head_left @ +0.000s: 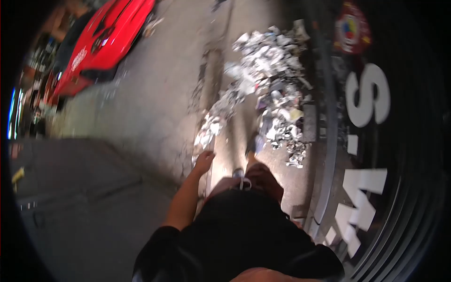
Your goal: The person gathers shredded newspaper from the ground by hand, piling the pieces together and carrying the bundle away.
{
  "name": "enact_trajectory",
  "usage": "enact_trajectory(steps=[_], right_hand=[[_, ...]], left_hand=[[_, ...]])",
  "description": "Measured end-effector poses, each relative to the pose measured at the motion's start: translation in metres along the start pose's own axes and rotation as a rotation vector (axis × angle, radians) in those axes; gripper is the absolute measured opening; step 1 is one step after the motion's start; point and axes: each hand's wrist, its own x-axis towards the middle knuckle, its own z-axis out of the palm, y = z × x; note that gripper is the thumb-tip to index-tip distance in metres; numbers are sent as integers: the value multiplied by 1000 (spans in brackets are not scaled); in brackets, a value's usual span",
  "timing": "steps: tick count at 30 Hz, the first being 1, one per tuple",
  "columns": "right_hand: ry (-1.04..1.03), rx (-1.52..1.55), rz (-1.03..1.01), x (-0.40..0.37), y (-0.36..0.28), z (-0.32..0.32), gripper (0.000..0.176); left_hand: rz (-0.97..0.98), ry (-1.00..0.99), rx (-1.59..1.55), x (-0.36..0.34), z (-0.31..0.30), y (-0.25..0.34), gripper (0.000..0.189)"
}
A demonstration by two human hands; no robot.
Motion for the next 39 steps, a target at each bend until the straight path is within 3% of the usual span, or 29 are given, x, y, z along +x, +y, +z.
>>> enact_trajectory(steps=[2, 4, 7, 8, 9, 10, 11, 12, 13, 14, 16, 18, 19, 21, 22, 23, 24, 25, 27, 28, 29, 30, 31, 34, 35, 36, 37, 39], right_hand=[[-118, -276, -126, 16, -56, -1, 4], [-157, -455, -295, 38, -131, -9, 7], [-140, -499, -622, 86, -274, -25, 17], [-220, -310, -731, 107, -324, -31, 20], [-456, 89, -772, 129, -372, -40, 24], [-778, 541, -689, 140, -420, -55, 27], [-1023, 791, -604, 142, -470, -71, 30], [-290, 405, -1163, 62, -516, -72, 29], [-300, 434, -1215, 20, -560, -91, 28], [-170, 441, -1214, -26, -596, -96, 24], [150, 262, -1164, -55, -655, -109, 30], [291, 178, -1105, -71, -682, -106, 30], [218, 221, -1094, -61, -685, -103, 28], [22, 245, -1174, 4, -669, -97, 24], [-80, 213, -1097, 20, -658, -76, 20], [-260, 283, -883, 31, -641, -50, 19], [-326, -127, -1298, 97, -602, -29, 19], [-325, -319, -1066, 82, -576, 10, 25], [-182, -955, -594, -4, -534, 88, 39], [-224, -1129, -415, -47, -521, 114, 46], [-306, -1335, -851, -65, -503, 125, 38], [-248, -1352, -834, -41, -484, 126, 31], [-391, -1488, -535, -64, -495, 130, 31], [-936, -1134, -81, -121, -526, 126, 13], [-959, -1183, -46, -132, -541, 133, 12], [-986, -1243, -9, -131, -560, 148, 12], [-912, -1342, 108, -112, -575, 170, 26], [-727, -1615, -416, -33, -584, 211, 44]], left_hand=[[-148, -113, -69, -13, -11, 75, 42], [-200, -128, 2, -23, -11, 75, 47], [-387, -158, 59, -42, -16, 20, 43], [-454, -174, 127, -50, -22, 4, 40], [-547, -96, 109, -63, -25, -23, 38], [-634, -15, 91, -74, -27, -53, 36], [-713, 72, 70, -79, -27, -66, 34], [-832, 179, -67, -80, -29, -58, 32], [-946, 287, -205, -80, -37, -40, 30], [-1055, 394, -343, -80, -39, -33, 29], [-1007, 334, -259, -82, -26, -56, 32], [-911, 222, -130, -87, 2, -108, 37], [-892, 178, -111, -85, 13, -123, 41], [-893, 218, -178, -67, 8, -52, 48], [-859, 234, -208, -51, -15, 29, 50], [-774, 217, -103, -49, -12, 31, 50], [-691, 207, 6, -46, -9, 34, 51], [-608, 190, 114, -43, -8, 33, 51], [-593, -163, 0, -28, -40, 67, 49], [-585, -348, -61, -25, -60, 85, 48], [-477, -498, -202, -23, -77, 92, 47], [-358, -647, -332, -19, -96, 92, 46], [-407, -809, -411, -9, -113, 90, 44], [-685, -1022, -705, 18, -127, 7, 40], [-804, -1050, -816, 28, -122, -37, 39], [-1062, -1149, -785, 56, -117, -82, 43], [-1097, -1080, -711, 76, -110, -134, 48], [-1291, -494, -714, 95, -80, -243, 50]])
